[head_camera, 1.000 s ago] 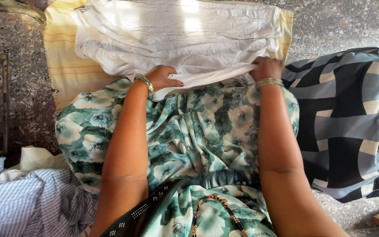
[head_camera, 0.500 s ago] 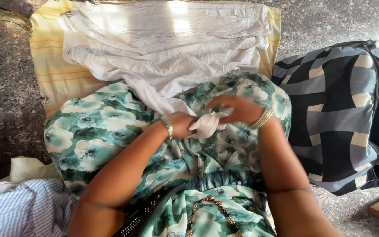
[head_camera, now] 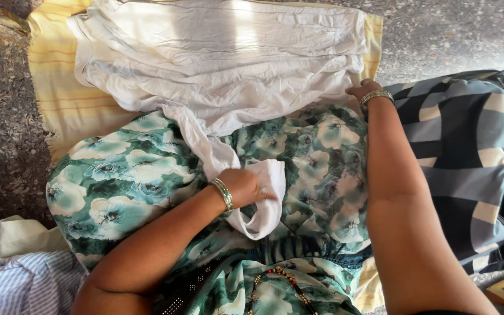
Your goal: The person folds a white shirt on a mat on the floor by smoothing the fabric, folding in the sleeves and sides, and rolling or folding the garment into a compact bundle.
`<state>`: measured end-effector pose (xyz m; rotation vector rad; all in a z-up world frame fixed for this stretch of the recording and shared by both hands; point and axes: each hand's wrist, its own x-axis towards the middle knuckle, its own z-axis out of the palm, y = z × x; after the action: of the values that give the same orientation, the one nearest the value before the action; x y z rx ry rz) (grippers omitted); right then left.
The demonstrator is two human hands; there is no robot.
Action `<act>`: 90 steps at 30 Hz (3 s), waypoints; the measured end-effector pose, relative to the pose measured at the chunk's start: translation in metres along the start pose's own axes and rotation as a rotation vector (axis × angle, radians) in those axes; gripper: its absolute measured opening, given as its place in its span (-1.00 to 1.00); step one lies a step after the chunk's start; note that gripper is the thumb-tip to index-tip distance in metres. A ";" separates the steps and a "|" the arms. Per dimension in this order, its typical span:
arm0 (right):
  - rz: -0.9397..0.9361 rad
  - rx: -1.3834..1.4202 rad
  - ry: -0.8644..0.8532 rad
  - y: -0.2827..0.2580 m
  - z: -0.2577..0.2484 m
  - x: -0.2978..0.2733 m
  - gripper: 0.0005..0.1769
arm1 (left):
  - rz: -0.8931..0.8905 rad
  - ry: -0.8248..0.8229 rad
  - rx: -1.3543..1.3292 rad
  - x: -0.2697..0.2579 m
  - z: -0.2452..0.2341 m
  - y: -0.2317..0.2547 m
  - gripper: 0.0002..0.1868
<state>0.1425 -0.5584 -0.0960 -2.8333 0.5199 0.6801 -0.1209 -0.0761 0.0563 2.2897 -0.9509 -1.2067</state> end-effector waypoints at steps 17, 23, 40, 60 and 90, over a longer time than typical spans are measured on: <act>0.048 1.316 -0.111 0.024 -0.010 -0.006 -0.54 | -0.502 0.731 0.015 0.140 -0.020 -0.139 -0.67; -0.156 1.649 -0.287 0.025 -0.038 -0.047 -0.56 | -0.282 0.974 -0.127 0.103 -0.037 -0.138 -0.56; -0.212 0.819 0.522 0.073 -0.021 -0.091 -0.70 | -0.733 0.158 0.147 0.113 -0.023 -0.152 -0.44; 0.173 0.086 0.265 0.033 -0.041 -0.146 -0.87 | -0.619 -0.137 0.162 0.107 -0.034 -0.185 -0.48; -0.036 0.174 0.305 0.046 -0.043 -0.184 -0.67 | -0.383 0.049 0.096 0.124 -0.030 -0.212 -0.66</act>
<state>-0.0111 -0.5581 0.0240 -2.7833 0.5417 0.1835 0.0359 -0.0161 -0.1250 2.6493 -0.5777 -1.2643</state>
